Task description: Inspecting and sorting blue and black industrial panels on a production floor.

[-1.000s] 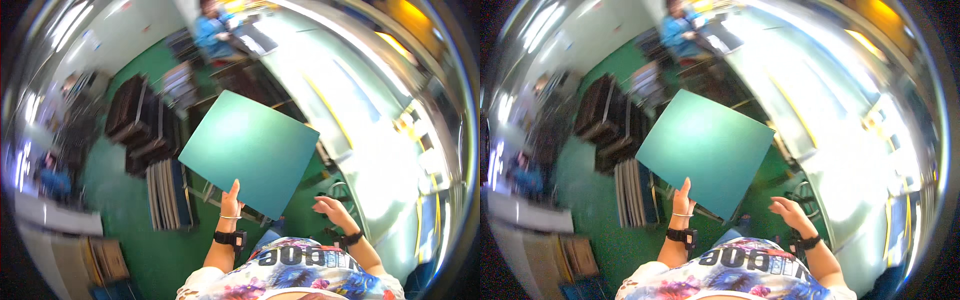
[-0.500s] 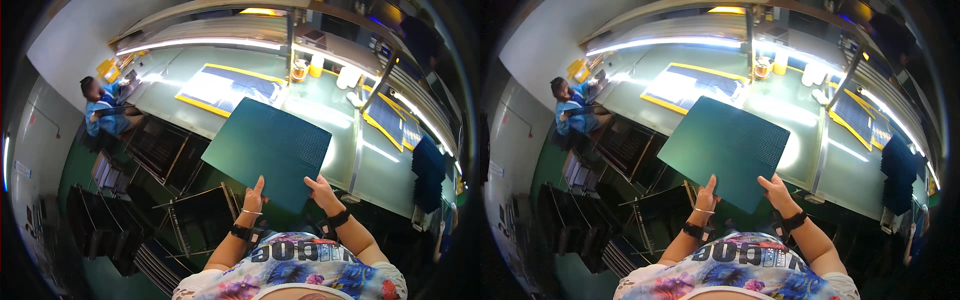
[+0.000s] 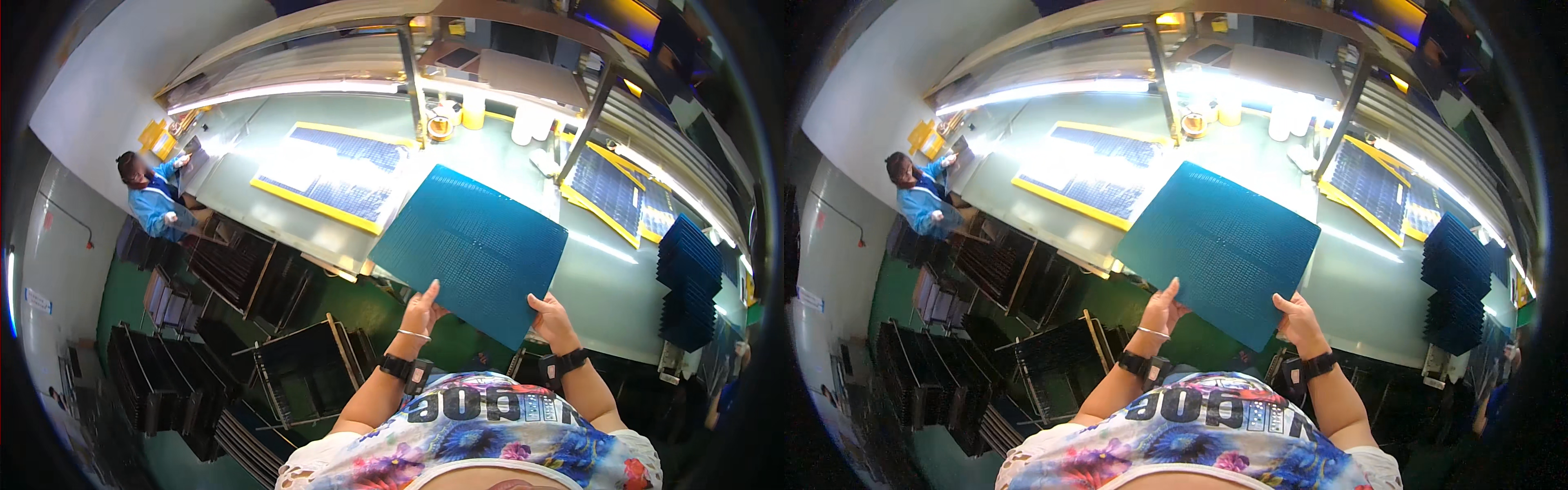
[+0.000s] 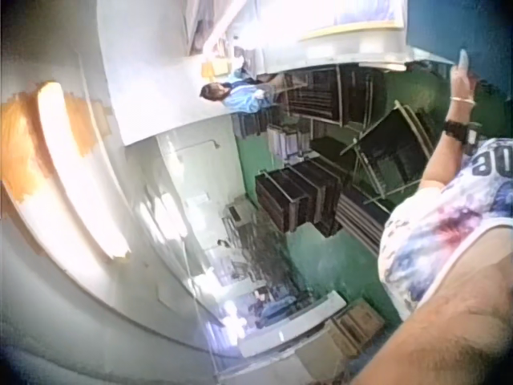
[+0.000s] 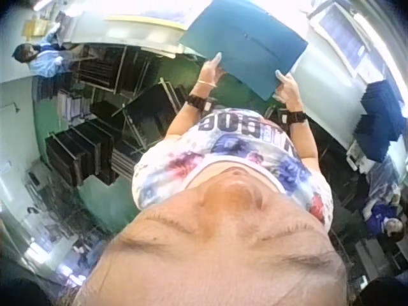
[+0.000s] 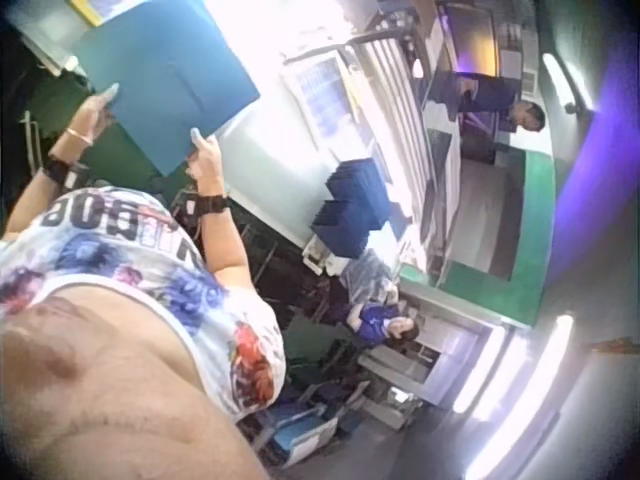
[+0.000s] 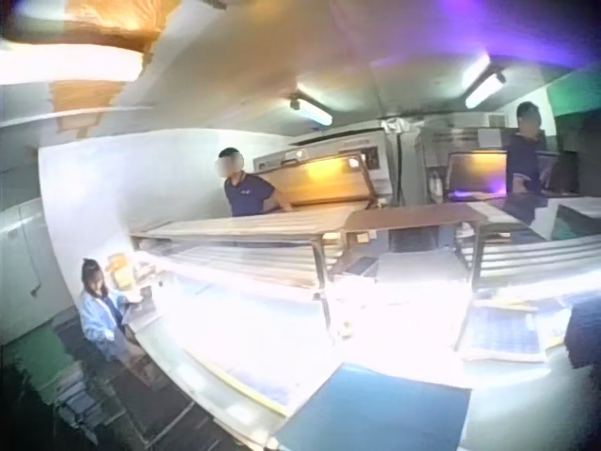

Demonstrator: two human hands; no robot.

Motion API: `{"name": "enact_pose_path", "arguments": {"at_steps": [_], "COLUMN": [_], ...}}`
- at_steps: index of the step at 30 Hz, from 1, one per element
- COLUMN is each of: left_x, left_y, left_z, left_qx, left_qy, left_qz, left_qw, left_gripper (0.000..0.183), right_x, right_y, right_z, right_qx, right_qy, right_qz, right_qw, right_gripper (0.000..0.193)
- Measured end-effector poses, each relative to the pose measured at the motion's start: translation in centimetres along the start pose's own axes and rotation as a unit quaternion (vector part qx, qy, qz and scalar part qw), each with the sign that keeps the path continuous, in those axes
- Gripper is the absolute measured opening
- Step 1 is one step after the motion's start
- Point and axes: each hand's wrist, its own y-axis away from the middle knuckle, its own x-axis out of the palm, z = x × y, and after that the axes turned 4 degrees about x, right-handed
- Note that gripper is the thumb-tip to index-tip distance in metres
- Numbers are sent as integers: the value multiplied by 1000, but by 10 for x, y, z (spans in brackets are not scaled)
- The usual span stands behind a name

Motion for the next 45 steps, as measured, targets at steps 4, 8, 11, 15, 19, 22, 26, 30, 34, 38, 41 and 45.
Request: {"name": "enact_pose_path", "arguments": {"at_steps": [4,8,11,15,19,22,26,30,34,38,41,45], "left_x": [-24,-87,-77,-110,-128,-125,-122,-135,-148,-121,-114,-111], "left_y": [-30,-68,-72,-63,-78,-85,-85,-78,-79,-79,-78,-83], "left_z": [24,86,116,109,105,96,83,81,77,77,81,72], "left_qx": [-50,-254,-292,-308,-318,-290,-283,-275,-310,-282,-296,-360], "left_qy": [26,12,-70,-30,-32,-65,-66,-94,-64,-83,-90,-203], "left_qz": [-65,-103,-186,-116,-117,-108,-165,-191,-202,-231,-223,-207], "left_qw": [996,962,935,944,940,949,943,937,927,927,924,887], "left_gripper": [26,44,62,60,49,46,45,47,45,49,48,54], "right_x": [-48,-83,-117,-135,-179,-177,-193,-190,-194,-201,-215,-187], "right_y": [-27,-44,-23,-3,3,-13,-69,-117,-126,-85,-48,26], "right_z": [3,0,-4,39,166,269,374,425,416,385,363,301], "right_qx": [32,97,93,39,-285,-446,-402,-249,-166,-280,-382,-431], "right_qy": [82,510,471,341,504,651,710,683,745,810,795,780], "right_qz": [-31,-111,-120,-197,-449,-435,-440,-511,-486,-465,-457,-416], "right_qw": [996,847,869,918,680,433,375,458,426,221,116,180], "right_gripper": [22,22,24,21,22,27,60,70,73,64,29,29]}}
